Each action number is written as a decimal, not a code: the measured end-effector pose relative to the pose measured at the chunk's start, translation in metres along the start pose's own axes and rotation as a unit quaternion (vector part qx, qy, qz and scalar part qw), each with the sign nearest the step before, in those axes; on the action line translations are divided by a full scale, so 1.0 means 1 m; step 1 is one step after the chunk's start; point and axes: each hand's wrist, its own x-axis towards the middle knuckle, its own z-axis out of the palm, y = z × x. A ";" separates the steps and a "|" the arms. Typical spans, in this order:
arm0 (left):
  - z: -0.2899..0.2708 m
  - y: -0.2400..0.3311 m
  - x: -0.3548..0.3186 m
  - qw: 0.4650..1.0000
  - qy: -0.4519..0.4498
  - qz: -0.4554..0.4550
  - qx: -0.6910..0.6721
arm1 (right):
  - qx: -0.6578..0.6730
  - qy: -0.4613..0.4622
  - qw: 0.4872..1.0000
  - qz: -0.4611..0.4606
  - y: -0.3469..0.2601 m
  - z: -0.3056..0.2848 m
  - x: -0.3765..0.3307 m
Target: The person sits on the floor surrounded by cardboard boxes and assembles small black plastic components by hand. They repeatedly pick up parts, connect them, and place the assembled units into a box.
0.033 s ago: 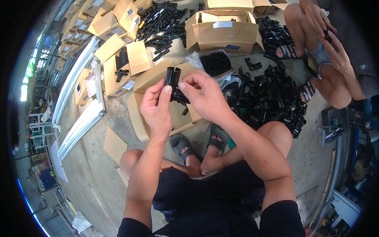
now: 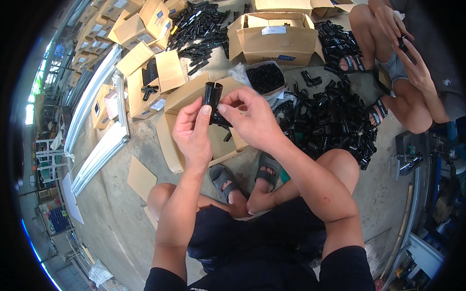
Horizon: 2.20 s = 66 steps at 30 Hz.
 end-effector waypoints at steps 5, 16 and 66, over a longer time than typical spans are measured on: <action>-0.001 -0.001 0.000 1.000 -0.005 0.003 -0.004 | 0.011 -0.003 0.999 0.034 0.002 0.001 0.000; 0.002 0.002 0.000 1.000 0.003 -0.002 -0.003 | 0.034 0.009 0.999 -0.006 -0.002 0.001 0.001; -0.002 -0.001 0.010 0.985 -0.088 -0.114 0.099 | -0.342 -0.140 0.929 0.029 -0.030 -0.056 0.005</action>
